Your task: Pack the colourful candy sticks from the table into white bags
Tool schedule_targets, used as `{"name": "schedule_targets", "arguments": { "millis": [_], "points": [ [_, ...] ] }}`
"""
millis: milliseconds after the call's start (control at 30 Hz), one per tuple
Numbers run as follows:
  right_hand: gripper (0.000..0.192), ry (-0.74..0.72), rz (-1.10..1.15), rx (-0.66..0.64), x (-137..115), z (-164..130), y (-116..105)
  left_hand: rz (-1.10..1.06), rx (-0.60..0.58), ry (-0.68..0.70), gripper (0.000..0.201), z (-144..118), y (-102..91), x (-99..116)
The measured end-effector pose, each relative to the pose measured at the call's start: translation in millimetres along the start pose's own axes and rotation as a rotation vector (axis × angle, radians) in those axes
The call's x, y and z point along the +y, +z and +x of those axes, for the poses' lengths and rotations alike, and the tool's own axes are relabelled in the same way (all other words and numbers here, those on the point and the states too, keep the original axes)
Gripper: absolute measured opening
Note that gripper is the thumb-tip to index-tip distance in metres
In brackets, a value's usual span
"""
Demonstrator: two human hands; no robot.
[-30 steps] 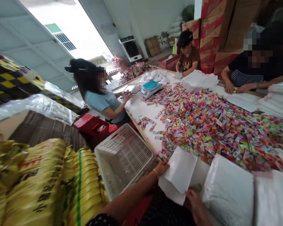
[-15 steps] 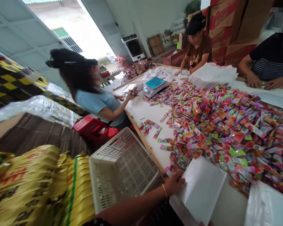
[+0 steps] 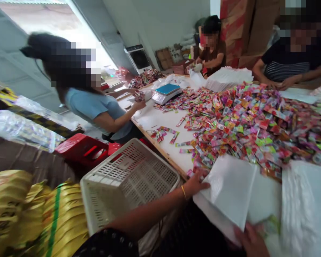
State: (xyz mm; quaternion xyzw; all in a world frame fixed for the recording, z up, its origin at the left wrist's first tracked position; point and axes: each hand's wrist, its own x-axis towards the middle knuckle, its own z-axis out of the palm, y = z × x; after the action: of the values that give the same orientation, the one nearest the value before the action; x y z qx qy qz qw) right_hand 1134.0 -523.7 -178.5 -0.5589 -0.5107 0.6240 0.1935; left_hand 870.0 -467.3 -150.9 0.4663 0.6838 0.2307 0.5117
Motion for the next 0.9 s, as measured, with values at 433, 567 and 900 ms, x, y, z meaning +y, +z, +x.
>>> {"name": "schedule_targets", "arguments": {
  "millis": [433,567,900],
  "points": [
    [0.019,0.157,0.736,0.201,-21.6,-33.7,15.4,0.838,-0.170,0.959,0.020,-62.4,61.3,50.9],
    [0.016,0.137,0.697,0.221,-13.1,-31.8,17.8,0.957,-0.231,0.988,0.027,-56.1,79.5,50.9],
    [0.017,0.199,0.620,0.225,-30.1,-41.0,9.2,0.790,-0.355,0.882,0.017,-47.6,99.1,48.6]
  ]
}}
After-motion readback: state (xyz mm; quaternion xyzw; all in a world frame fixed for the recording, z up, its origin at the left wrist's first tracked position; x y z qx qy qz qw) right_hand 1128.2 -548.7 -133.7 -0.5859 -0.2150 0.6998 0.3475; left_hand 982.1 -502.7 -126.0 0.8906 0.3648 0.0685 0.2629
